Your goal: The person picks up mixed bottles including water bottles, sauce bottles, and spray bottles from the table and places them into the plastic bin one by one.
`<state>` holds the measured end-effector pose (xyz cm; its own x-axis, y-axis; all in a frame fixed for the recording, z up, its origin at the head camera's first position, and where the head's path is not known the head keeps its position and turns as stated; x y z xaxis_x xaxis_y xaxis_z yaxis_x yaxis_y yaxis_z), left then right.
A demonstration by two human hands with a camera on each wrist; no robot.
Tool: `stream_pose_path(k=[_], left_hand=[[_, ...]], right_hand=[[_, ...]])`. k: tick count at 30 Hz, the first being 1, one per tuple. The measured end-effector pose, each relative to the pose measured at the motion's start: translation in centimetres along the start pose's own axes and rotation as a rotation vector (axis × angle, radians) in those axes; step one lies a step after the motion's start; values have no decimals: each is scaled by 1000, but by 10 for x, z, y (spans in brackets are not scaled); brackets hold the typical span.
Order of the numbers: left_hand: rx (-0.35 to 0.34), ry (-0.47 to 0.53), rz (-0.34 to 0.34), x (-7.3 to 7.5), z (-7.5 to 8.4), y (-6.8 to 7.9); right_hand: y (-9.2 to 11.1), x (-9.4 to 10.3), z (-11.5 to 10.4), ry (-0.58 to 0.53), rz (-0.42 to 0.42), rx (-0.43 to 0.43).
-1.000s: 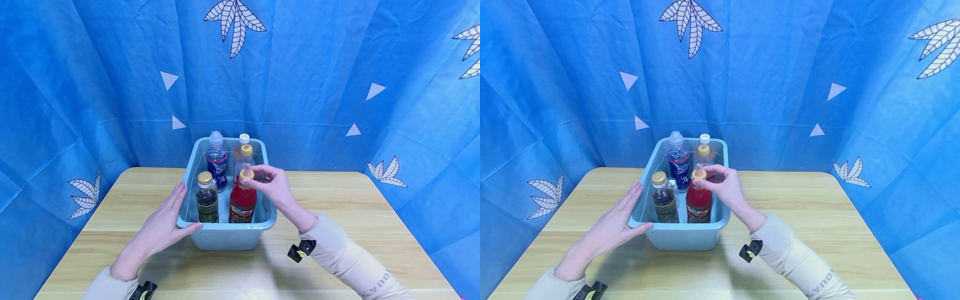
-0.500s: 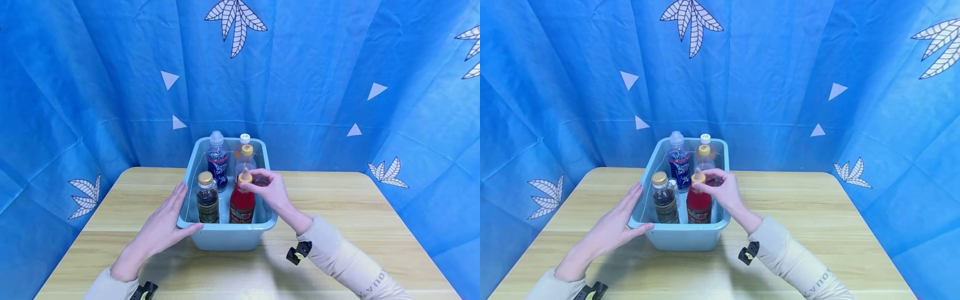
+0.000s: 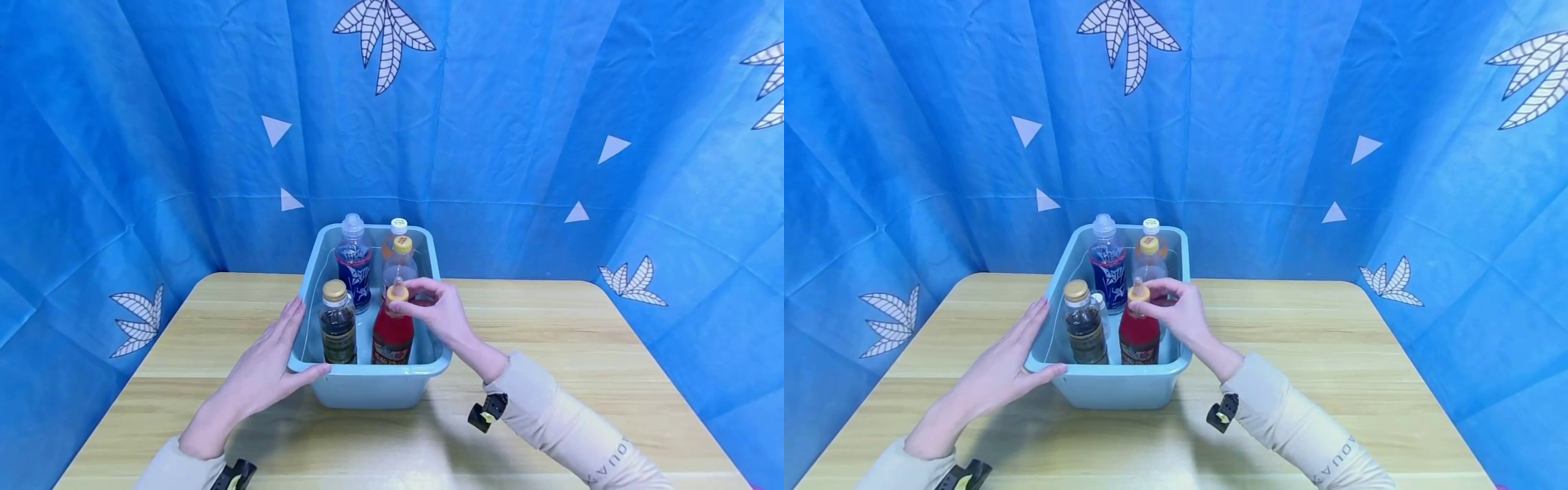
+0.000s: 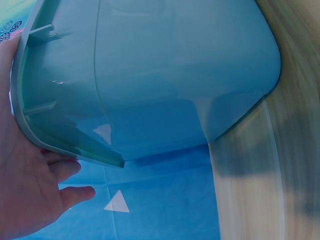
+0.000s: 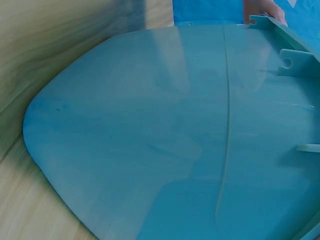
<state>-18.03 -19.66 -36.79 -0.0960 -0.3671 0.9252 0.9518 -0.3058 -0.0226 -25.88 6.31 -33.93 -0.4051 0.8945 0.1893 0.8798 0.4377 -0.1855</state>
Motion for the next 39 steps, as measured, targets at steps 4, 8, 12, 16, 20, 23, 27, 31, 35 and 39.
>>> stream_pose_path(k=[4, 8, 12, 16, 20, 23, 27, 31, 35, 39], left_hand=[[0, -3, 0, 1, 0, 0], [-3, -6, 2, 1, -1, 0], [-2, -5, 1, 0, -1, 0], [3, -4, -2, 0, -1, 0], [6, -4, -4, 0, -1, 0], [8, -7, -5, 0, 0, 0], [10, -6, -8, 0, 0, 0], [12, -4, -8, 0, 0, -1], [13, -2, -10, 0, 0, -1], [12, 0, -13, 0, 0, 0]], right_hand=[[4, -3, -10, 13, -6, -15], [9, -6, -21, 44, -13, -7], [9, -7, -22, 58, -28, 14], [8, -8, -21, 75, -37, 23], [9, -8, -21, 106, -42, 24], [10, -8, -22, 132, -49, 27], [12, -8, -24, 159, -55, 27], [12, -8, -24, 177, -58, 29], [9, -6, -16, 184, -63, 47], [3, -4, -1, 197, -70, 44]])
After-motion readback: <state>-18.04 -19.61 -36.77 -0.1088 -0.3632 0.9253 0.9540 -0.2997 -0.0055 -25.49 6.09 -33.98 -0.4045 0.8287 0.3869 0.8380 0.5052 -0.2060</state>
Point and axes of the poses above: each hand's wrist, its own y-axis away from the middle knuckle, its own x-axis out of the back of the hand, z = x × y, the point moved 2 cm from there along -y, towards the middle knuckle, and after that the axes turned 11 degrees about -z, right-handed, at the moved point
